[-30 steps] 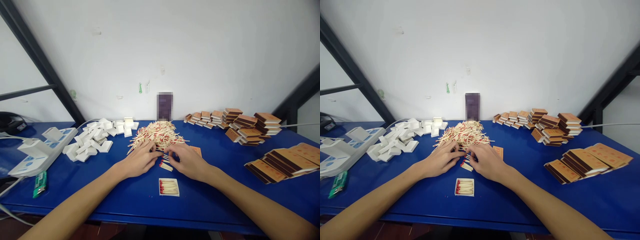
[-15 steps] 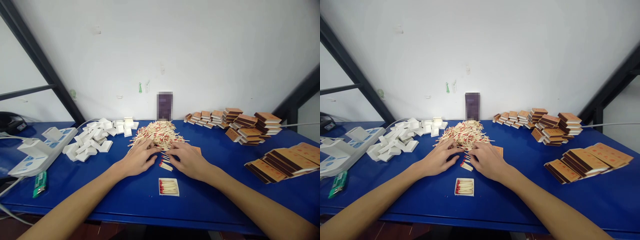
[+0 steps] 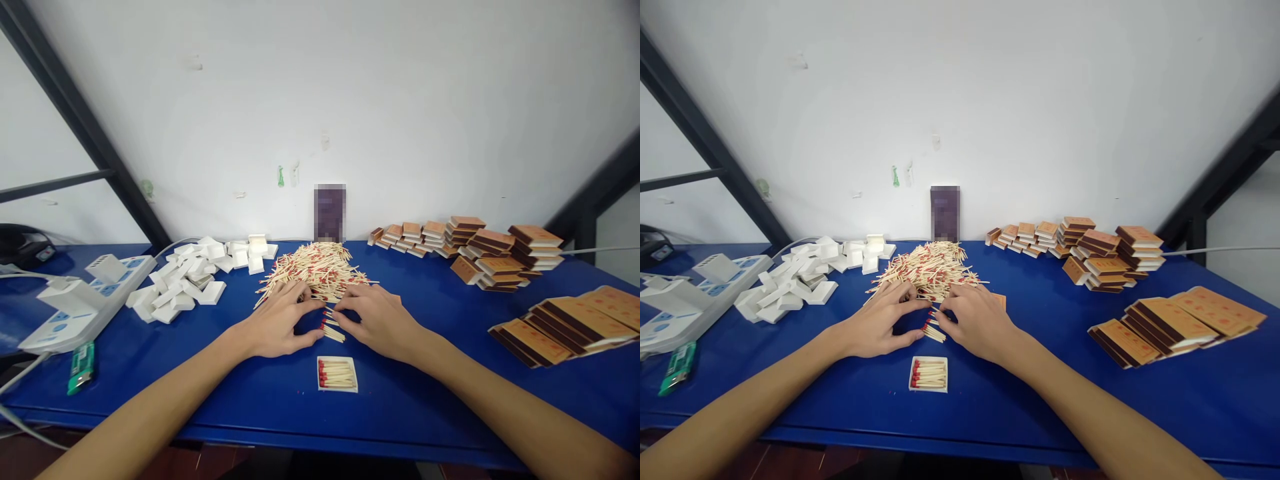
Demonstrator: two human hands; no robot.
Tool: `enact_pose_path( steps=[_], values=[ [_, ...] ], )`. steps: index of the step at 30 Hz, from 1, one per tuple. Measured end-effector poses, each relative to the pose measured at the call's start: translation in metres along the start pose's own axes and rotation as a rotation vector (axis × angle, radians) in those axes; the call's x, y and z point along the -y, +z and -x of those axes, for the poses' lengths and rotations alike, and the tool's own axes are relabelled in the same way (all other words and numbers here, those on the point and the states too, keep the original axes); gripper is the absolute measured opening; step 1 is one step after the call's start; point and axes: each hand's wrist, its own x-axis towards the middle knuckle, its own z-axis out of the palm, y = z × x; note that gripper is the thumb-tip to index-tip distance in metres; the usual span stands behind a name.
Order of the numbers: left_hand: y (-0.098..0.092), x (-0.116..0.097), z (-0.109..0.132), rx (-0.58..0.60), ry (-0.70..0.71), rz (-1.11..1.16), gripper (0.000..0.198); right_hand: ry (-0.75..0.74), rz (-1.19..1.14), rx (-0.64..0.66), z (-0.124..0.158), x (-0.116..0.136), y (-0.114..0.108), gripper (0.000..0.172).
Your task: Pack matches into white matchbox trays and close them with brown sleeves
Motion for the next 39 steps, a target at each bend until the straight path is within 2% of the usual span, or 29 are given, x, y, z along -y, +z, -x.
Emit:
enact_pose_path(
  steps=[9,17,23,31,39],
  values=[
    [0.006,-0.004,-0.002,-0.038,0.039,-0.047,0.039,-0.016,-0.025,0.016,0.003,0.006,-0.002,0.022],
    [0.006,-0.007,-0.002,-0.063,0.015,-0.03,0.024,-0.011,-0.057,0.04,0.007,0.009,-0.007,0.027],
    [0.006,-0.006,-0.003,-0.071,0.009,-0.038,0.015,-0.015,-0.181,0.102,0.003,0.005,-0.004,0.016],
    [0.005,-0.005,-0.001,-0.058,0.037,-0.037,0.021,-0.011,-0.308,0.075,0.003,0.005,0.004,0.008],
    [0.003,-0.008,-0.001,-0.043,0.05,-0.069,0.018,-0.03,-0.24,0.042,0.003,0.007,0.013,0.012]
  ],
)
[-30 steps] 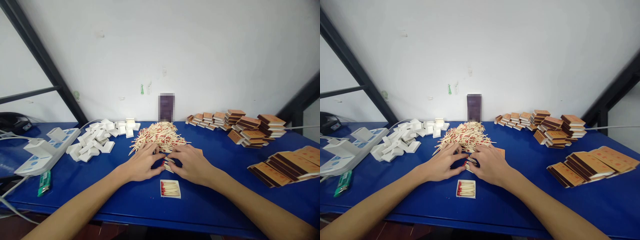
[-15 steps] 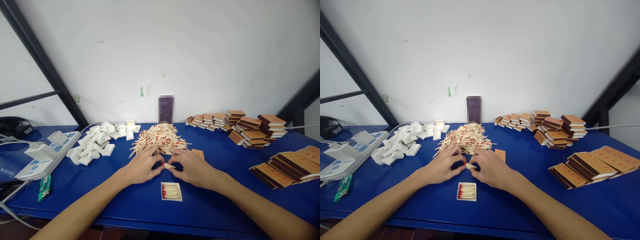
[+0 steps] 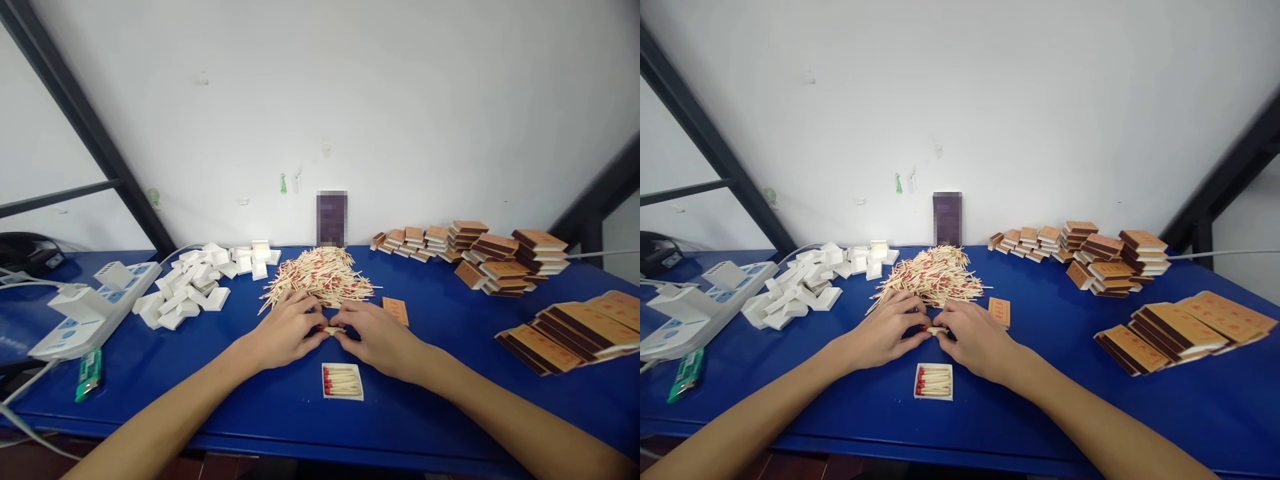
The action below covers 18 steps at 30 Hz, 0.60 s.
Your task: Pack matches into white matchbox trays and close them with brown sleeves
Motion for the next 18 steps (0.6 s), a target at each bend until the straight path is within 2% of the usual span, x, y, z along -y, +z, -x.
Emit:
enact_pose_path(
  steps=[4,10,18],
  values=[
    [0.0025,0.0014,-0.0003,-0.021,-0.007,-0.008,0.016,-0.035,0.021,-0.054,-0.0006,0.001,0.0042,0.01],
    [0.0012,0.0018,-0.0004,-0.003,-0.017,-0.003,0.016,-0.035,-0.031,-0.034,-0.0023,0.001,0.0063,0.012],
    [0.0002,0.0016,-0.0017,0.029,0.038,-0.048,0.018,-0.028,-0.061,-0.061,-0.0032,0.0035,0.0076,0.013]
  ],
)
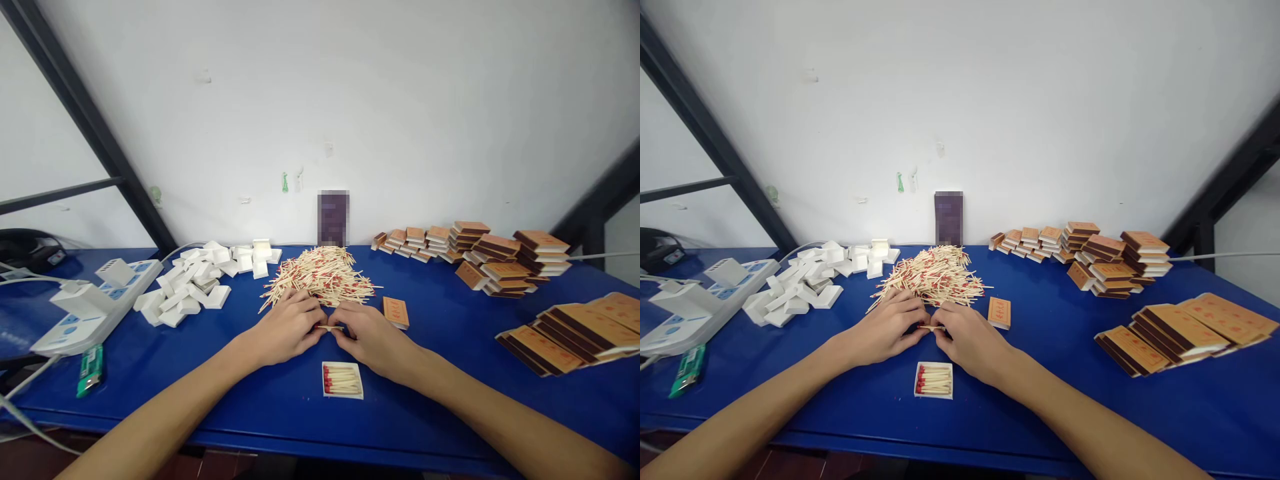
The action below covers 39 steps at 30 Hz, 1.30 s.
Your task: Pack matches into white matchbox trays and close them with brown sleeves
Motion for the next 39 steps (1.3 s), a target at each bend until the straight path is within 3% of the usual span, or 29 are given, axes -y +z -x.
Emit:
enact_pose_path(
  steps=[7,15,23,29,34,37,39],
  values=[
    [0.002,0.001,0.0,-0.002,-0.002,0.041,0.011,-0.004,0.157,-0.017,0.0,0.001,0.002,0.012],
    [0.003,0.005,0.003,-0.036,-0.037,0.063,0.017,0.015,0.115,-0.064,0.0,-0.001,0.005,0.012],
    [-0.001,-0.001,0.002,0.035,-0.014,-0.041,0.016,-0.024,0.11,-0.137,-0.001,-0.002,0.009,0.011],
    [0.001,-0.002,0.001,0.023,-0.006,-0.038,0.017,-0.045,0.034,-0.167,-0.002,-0.003,0.004,0.009],
    [-0.011,-0.005,0.005,-0.039,0.037,0.138,0.013,0.001,-0.082,-0.088,0.004,0.017,-0.022,0.008],
    [-0.019,-0.002,0.008,-0.044,0.119,0.259,0.02,0.025,-0.155,0.044,0.008,0.029,-0.037,0.013],
    [-0.02,0.002,0.009,-0.047,0.076,0.273,0.025,0.038,-0.157,0.154,0.011,0.033,-0.041,0.015]
  ],
)
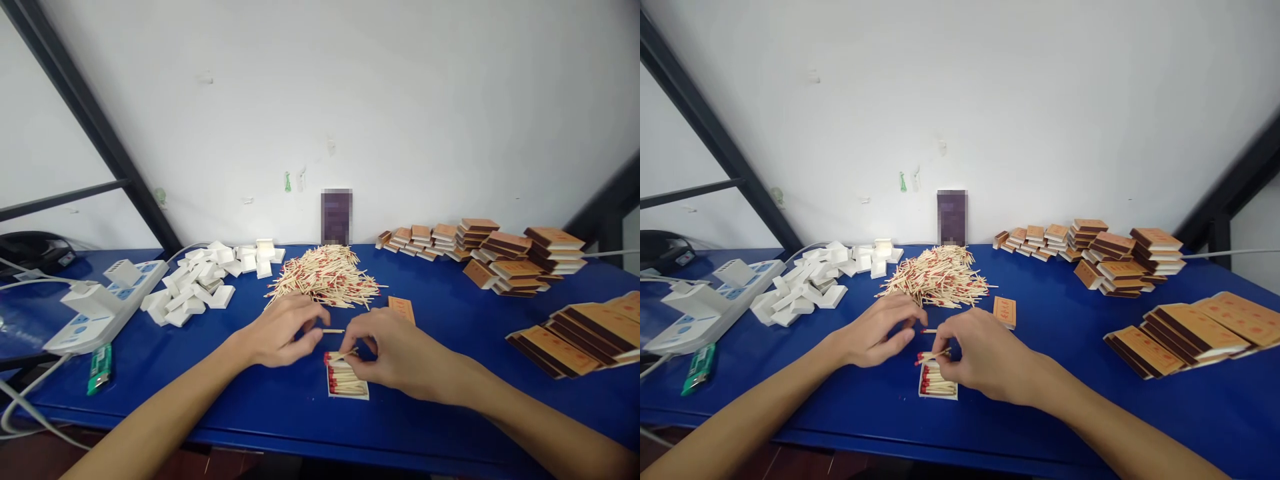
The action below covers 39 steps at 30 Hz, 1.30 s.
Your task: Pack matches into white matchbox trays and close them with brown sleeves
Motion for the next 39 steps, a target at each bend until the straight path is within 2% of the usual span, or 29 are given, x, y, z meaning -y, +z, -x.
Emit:
enact_pose_path(
  steps=[3,7,11,15,19,22,27,39],
  values=[
    [0.003,0.005,-0.002,0.042,-0.081,-0.078,0.032,0.014,0.066,0.099,0.004,0.002,0.0,0.014],
    [0.008,0.005,-0.004,0.104,-0.038,-0.157,0.024,-0.018,0.167,0.136,0.011,0.007,0.002,0.014],
    [0.006,0.001,-0.004,0.084,-0.036,-0.161,0.022,-0.049,0.218,0.189,0.013,0.014,0.003,0.011],
    [0.004,0.002,-0.004,0.088,-0.082,-0.215,0.033,-0.053,0.284,0.242,0.01,0.017,0.001,0.012],
    [0.006,0.004,-0.002,0.173,-0.095,-0.122,0.028,-0.072,0.313,0.224,0.008,0.014,-0.001,0.012],
    [0.007,0.006,-0.001,0.153,-0.093,-0.05,0.015,-0.097,0.32,0.238,0.009,0.013,-0.001,0.014],
    [0.009,0.01,-0.001,0.15,-0.111,-0.069,0.04,-0.141,0.31,0.236,0.009,0.011,0.0,0.017],
    [0.012,0.009,-0.002,0.14,-0.051,-0.125,0.053,-0.18,0.285,0.193,0.011,0.011,-0.002,0.015]
  ],
)
